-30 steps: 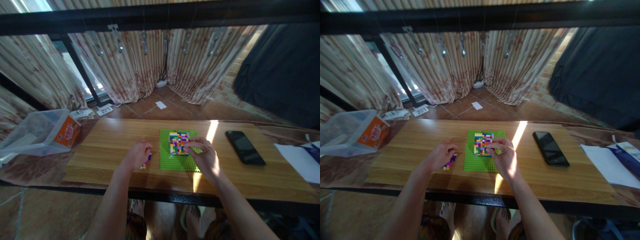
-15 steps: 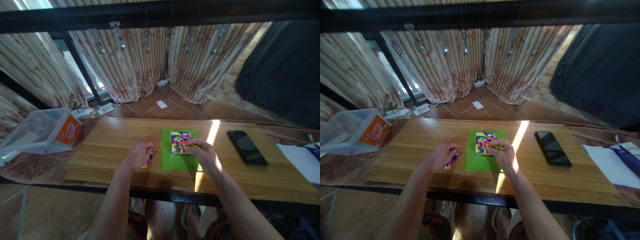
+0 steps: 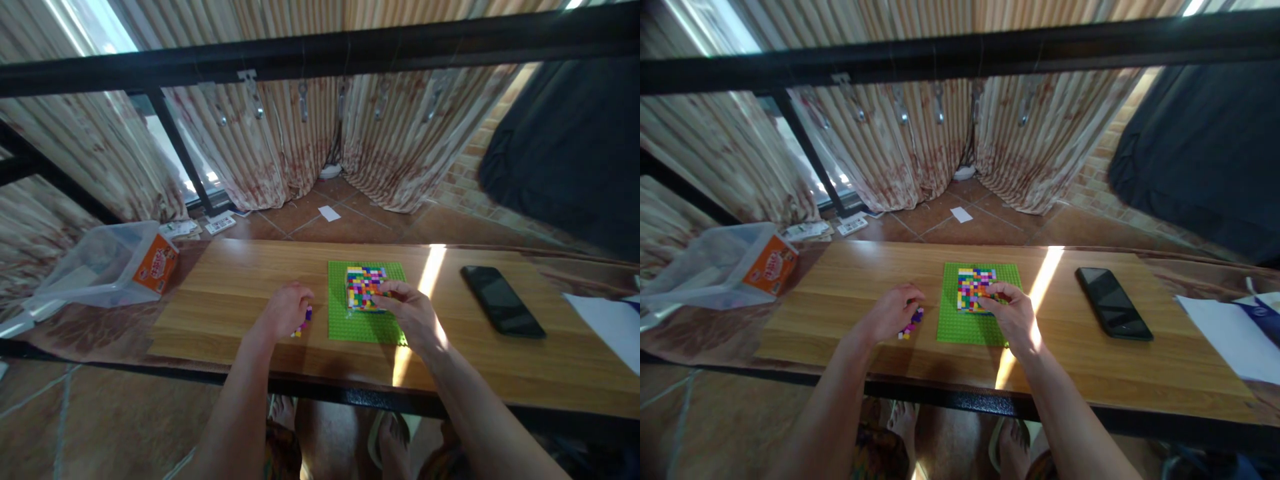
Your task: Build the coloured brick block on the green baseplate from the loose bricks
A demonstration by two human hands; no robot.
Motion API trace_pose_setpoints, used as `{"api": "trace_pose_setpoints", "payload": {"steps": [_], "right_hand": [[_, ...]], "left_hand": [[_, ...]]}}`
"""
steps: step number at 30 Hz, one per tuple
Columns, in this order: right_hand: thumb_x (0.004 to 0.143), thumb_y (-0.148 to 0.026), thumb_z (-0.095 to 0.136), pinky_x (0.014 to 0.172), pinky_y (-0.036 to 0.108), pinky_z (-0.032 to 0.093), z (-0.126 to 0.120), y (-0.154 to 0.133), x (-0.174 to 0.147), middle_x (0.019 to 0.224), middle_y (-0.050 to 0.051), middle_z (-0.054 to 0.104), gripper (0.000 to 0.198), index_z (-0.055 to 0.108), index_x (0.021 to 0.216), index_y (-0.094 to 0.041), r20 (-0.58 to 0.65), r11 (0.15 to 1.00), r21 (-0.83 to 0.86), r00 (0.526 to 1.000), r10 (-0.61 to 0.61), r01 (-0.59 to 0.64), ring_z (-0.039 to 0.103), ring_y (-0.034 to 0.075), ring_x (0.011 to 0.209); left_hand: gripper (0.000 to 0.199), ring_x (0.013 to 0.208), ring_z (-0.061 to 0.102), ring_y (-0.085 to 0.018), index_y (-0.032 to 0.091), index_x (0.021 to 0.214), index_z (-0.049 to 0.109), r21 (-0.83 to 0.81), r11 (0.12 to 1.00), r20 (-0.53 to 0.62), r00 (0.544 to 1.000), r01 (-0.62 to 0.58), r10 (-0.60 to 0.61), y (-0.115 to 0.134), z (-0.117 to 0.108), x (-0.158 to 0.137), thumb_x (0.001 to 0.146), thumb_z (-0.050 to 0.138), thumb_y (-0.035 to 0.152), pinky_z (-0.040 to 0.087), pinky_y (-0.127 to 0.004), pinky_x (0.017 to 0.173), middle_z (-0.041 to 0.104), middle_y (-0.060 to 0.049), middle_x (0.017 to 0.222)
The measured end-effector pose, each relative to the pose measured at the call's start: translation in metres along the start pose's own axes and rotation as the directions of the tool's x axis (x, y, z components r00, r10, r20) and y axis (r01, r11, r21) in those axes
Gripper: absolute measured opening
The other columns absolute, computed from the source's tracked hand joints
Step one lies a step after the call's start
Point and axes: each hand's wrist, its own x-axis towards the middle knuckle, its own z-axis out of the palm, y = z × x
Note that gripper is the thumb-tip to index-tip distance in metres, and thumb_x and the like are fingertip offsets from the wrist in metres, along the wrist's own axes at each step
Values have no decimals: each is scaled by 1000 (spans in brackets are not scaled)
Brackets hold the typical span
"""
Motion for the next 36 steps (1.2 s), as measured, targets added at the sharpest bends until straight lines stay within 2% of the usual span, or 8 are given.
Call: {"api": "trace_pose_setpoints", "payload": {"steps": [3,5,8,11,15,28,31,36], "right_hand": [[59,-37,83,74,36,54,-6,-1,-3,98,5,69,29,72,80,-20,-54,980,-127,985,-164,156,65,20,86],[67,-36,79,75,35,54,-4,-6,-9,105,6,67,21,73,80,-21,-80,900,-264,922,-380,348,64,20,93],[81,-31,67,71,32,54,11,-11,-26,95,4,68,10,71,83,-22,71,781,-372,854,-515,502,65,17,82],[90,-25,55,74,31,54,37,-6,-43,91,5,69,15,69,90,-22,363,661,-447,798,-482,602,65,17,82],[93,-16,47,77,31,53,67,13,-49,98,9,67,23,67,103,-18,518,536,-545,762,-390,645,65,18,86],[92,-17,45,82,30,50,95,29,-37,111,10,60,28,62,114,-18,596,264,-738,783,-177,621,61,21,97],[93,-19,46,78,30,49,98,28,-39,111,10,60,23,64,107,-18,571,257,-764,805,-159,592,61,20,94],[91,-20,50,76,28,48,98,28,-38,102,6,63,14,64,93,-19,525,334,-764,833,-174,552,62,18,87]], "left_hand": [[33,98,63,-18,13,97,71,-14,1000,-9,1000,1,-1,-2,-1,-3,83,43,5,48,-30,92,70,-10,102],[35,97,64,-17,12,100,70,-24,1000,-10,1000,17,-17,-2,-3,-5,81,43,2,48,-29,92,70,-10,103],[34,96,64,-18,12,103,69,-32,998,-8,998,57,-57,-3,-5,-7,79,47,3,49,-29,90,70,-10,102],[34,99,64,-19,13,105,69,-42,998,-4,999,40,-40,-5,-5,-7,77,51,5,48,-30,91,70,-10,104],[39,102,63,-18,14,110,67,-66,997,-14,1000,25,-26,-8,-4,-8,76,50,4,47,-30,94,70,-9,109],[37,96,64,-17,16,105,68,-116,992,8,999,39,-38,-3,-6,-11,78,46,5,48,-26,84,72,-7,104],[37,93,64,-17,16,105,68,-101,994,13,999,38,-36,-3,-7,-12,78,46,4,48,-26,83,72,-8,104],[38,94,64,-17,15,107,67,-104,993,20,999,51,-49,-1,-8,-13,79,45,4,48,-26,84,72,-8,105]]}}
